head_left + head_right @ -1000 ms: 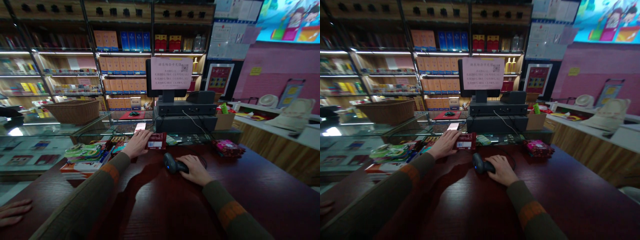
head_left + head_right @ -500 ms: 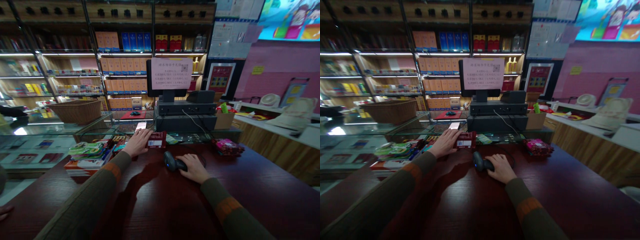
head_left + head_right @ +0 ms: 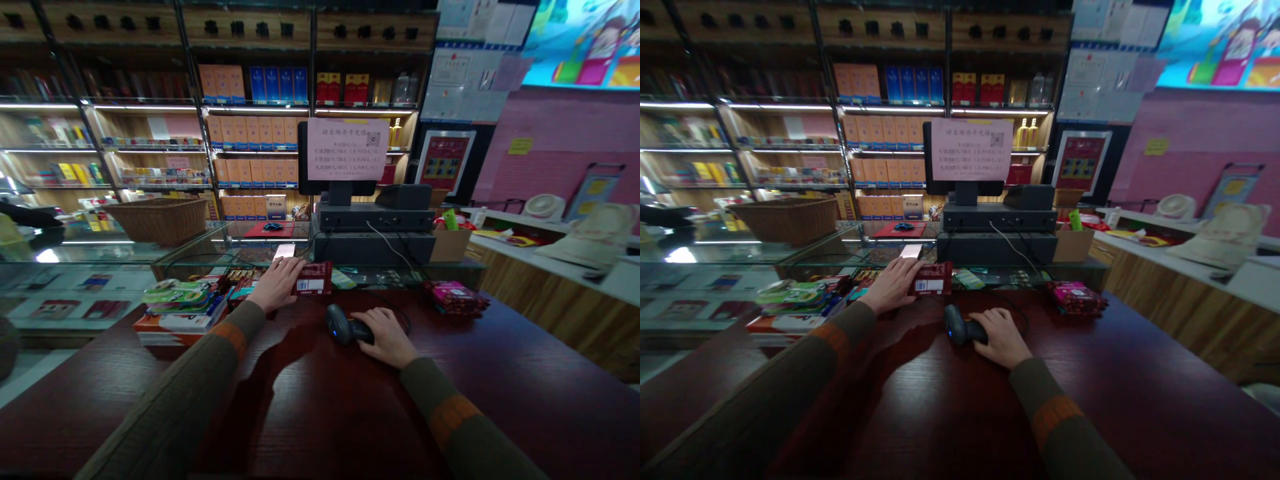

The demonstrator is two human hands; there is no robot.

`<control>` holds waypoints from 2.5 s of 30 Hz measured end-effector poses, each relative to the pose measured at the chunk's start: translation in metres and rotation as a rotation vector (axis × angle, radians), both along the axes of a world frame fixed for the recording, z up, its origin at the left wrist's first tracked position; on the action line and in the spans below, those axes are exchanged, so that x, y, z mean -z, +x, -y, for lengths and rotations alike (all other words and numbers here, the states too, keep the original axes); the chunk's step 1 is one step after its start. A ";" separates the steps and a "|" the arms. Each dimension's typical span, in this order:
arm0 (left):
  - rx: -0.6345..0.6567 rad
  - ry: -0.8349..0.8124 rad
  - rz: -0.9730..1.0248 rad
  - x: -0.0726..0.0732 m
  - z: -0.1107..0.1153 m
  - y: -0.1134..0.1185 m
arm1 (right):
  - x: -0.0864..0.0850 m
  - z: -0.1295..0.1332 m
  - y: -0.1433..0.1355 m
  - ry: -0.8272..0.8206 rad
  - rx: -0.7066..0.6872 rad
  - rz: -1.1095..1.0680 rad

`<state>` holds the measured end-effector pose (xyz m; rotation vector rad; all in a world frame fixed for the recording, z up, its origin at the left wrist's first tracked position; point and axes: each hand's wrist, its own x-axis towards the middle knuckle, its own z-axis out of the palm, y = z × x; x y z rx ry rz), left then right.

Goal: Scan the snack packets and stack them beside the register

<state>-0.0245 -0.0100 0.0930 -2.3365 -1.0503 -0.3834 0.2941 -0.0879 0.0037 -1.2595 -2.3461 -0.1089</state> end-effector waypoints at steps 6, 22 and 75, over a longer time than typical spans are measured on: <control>0.013 -0.007 0.013 0.000 -0.002 0.003 | -0.001 0.002 0.006 0.037 -0.004 -0.008; 0.035 -0.002 0.010 0.001 -0.001 0.016 | -0.017 0.000 0.015 0.047 -0.036 -0.041; 0.118 0.037 0.093 0.018 -0.015 0.011 | -0.001 0.003 -0.012 -0.140 -0.144 -0.017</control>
